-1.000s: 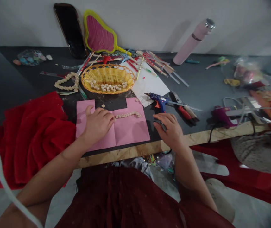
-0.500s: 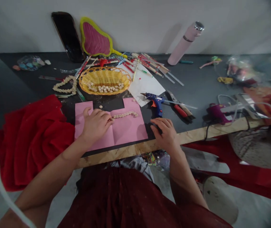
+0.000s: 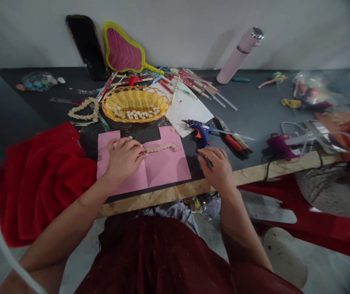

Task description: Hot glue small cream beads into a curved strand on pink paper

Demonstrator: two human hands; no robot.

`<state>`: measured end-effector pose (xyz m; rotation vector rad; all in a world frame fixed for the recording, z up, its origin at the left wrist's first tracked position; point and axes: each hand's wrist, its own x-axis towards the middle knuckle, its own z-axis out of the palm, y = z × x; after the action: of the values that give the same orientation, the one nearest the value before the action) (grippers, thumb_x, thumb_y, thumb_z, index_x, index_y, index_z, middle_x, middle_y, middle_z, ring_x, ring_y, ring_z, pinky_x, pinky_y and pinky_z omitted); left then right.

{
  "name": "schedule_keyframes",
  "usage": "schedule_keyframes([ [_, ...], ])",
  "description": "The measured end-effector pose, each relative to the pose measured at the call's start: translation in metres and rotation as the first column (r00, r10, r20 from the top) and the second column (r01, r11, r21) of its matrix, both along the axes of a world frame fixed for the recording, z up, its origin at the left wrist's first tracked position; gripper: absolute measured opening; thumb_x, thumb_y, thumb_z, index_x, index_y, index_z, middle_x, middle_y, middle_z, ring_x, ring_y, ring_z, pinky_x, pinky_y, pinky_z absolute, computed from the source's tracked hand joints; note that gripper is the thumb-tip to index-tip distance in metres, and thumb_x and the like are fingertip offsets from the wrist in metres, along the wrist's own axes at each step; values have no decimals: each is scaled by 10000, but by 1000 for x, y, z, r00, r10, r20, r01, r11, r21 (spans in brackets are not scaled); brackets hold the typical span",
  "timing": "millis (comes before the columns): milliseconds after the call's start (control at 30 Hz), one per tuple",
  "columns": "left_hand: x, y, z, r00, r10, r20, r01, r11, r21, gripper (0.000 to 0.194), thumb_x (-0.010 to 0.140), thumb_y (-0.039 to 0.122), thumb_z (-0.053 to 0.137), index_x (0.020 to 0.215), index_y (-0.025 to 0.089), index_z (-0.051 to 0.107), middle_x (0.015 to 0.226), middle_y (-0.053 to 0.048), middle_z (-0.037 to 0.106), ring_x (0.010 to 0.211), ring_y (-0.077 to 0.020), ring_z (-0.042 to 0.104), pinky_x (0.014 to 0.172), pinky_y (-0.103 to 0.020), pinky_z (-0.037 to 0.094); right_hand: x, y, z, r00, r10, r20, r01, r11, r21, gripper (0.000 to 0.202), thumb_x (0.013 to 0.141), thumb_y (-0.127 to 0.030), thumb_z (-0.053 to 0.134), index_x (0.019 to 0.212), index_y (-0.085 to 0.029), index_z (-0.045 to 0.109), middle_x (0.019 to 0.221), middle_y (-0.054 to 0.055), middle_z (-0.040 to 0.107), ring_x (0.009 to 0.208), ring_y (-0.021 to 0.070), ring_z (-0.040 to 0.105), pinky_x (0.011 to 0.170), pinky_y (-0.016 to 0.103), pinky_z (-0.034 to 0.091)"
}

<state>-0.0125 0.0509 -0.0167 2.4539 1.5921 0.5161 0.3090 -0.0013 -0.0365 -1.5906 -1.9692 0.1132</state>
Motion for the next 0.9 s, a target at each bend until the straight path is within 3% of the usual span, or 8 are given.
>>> schedule_keyframes([
  [700, 1, 0, 3, 998, 31, -53, -30, 999, 14, 193, 958, 306, 632, 813, 267, 754, 1093, -55, 767, 1161, -340, 599, 1064, -633, 284, -10, 1, 0, 999, 35, 11, -36, 999, 14, 238, 1007, -281, 546, 1143, -215, 730, 1112, 113, 745, 1064, 281, 655, 971, 504, 542],
  [900, -4, 0, 4, 999, 11, -41, -12, 1000, -10, 157, 949, 376, 662, 887, 268, 758, 1126, -51, 763, 1177, -343, 588, 1069, -617, 287, -27, 13, 18, 986, 150, 71, -153, 987, 45, 269, 1025, -260, 491, 1124, -226, 738, 1075, 108, 743, 1027, 279, 647, 926, 480, 552],
])
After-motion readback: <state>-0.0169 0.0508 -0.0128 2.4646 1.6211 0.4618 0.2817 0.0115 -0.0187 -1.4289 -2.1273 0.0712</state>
